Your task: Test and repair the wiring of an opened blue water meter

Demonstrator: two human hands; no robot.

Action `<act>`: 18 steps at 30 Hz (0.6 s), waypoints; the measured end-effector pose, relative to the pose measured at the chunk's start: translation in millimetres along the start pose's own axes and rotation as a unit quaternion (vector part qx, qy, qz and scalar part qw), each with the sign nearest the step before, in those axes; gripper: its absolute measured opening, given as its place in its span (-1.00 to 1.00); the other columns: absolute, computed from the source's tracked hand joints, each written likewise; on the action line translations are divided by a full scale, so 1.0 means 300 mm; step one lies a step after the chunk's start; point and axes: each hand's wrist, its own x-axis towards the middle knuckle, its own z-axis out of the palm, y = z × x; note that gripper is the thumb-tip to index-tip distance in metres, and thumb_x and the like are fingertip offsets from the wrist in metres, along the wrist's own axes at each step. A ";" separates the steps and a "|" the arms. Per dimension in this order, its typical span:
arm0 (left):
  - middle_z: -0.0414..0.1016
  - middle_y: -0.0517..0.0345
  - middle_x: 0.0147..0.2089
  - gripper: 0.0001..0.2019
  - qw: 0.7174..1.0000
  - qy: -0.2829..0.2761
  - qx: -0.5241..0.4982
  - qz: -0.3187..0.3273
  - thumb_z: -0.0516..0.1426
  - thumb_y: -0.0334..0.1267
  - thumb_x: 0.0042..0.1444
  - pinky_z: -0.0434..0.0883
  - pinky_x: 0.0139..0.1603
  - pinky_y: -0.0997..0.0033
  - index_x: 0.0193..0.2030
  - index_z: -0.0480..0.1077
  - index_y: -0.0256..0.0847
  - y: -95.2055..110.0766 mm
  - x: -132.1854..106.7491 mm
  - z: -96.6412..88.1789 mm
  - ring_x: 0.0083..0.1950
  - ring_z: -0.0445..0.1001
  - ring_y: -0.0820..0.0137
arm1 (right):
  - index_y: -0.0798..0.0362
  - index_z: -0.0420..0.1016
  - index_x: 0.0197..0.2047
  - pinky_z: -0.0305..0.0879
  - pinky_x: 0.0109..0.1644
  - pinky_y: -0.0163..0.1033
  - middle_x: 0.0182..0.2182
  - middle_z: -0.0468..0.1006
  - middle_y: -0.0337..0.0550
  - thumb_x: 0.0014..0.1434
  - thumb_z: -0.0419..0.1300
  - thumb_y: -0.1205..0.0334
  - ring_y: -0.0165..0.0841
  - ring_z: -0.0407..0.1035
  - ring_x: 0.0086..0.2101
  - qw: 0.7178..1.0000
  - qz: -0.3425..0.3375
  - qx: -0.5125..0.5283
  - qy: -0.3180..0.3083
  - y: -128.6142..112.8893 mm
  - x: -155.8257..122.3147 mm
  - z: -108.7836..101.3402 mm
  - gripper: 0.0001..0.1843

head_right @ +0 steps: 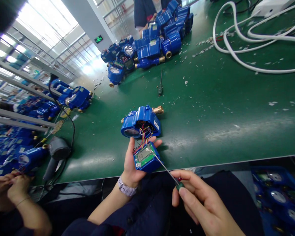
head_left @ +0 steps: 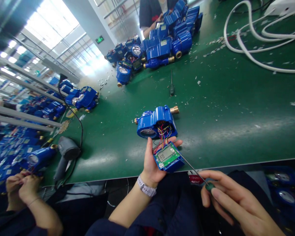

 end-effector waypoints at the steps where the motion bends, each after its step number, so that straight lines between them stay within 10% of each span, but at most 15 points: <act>1: 0.61 -0.23 -0.07 -0.20 1.000 -0.008 0.005 -0.007 -0.25 0.26 0.28 0.43 -0.03 0.33 0.05 0.46 -0.49 0.002 0.001 0.005 -0.15 0.59 0.24 | -0.09 0.25 0.19 0.14 -0.51 -0.34 -0.40 0.47 -0.21 0.39 0.03 -0.11 -0.43 0.17 -0.56 1.000 0.005 0.004 -0.005 0.003 -0.003 -0.002 -0.58; 10: 0.61 -0.10 -0.20 -0.24 0.998 -0.045 -0.007 0.053 -0.20 0.30 0.25 0.32 0.20 0.09 -0.07 0.52 -0.37 -0.029 -0.002 0.008 0.08 0.52 0.08 | -0.11 0.38 0.17 0.33 -0.47 -0.32 -0.31 0.53 -0.14 0.36 0.06 -0.11 -0.43 0.26 -0.56 0.997 -0.026 -0.065 0.009 -0.003 -0.011 -0.008 -0.58; 14: 0.60 -0.18 -0.04 -0.21 0.991 -0.057 0.062 0.103 -0.15 0.34 0.20 0.33 0.21 0.04 0.06 0.47 -0.38 -0.045 -0.031 -0.009 -0.03 0.58 0.06 | -0.11 0.55 0.01 0.47 -0.09 -0.20 -0.37 0.58 -0.14 0.31 0.13 -0.08 -0.26 0.50 -0.31 0.980 -0.104 -0.161 0.054 -0.019 -0.005 -0.003 -0.65; 18: 0.62 -0.14 -0.14 -0.26 0.980 -0.056 0.117 0.152 -0.06 0.31 0.19 0.40 0.11 0.06 0.07 0.46 -0.38 -0.050 -0.049 -0.032 -0.15 0.61 0.09 | -0.18 0.61 -0.03 0.50 -0.13 -0.30 -0.32 0.62 -0.18 0.28 0.16 -0.01 -0.29 0.54 -0.29 0.958 -0.149 -0.233 0.075 -0.031 0.001 0.004 -0.71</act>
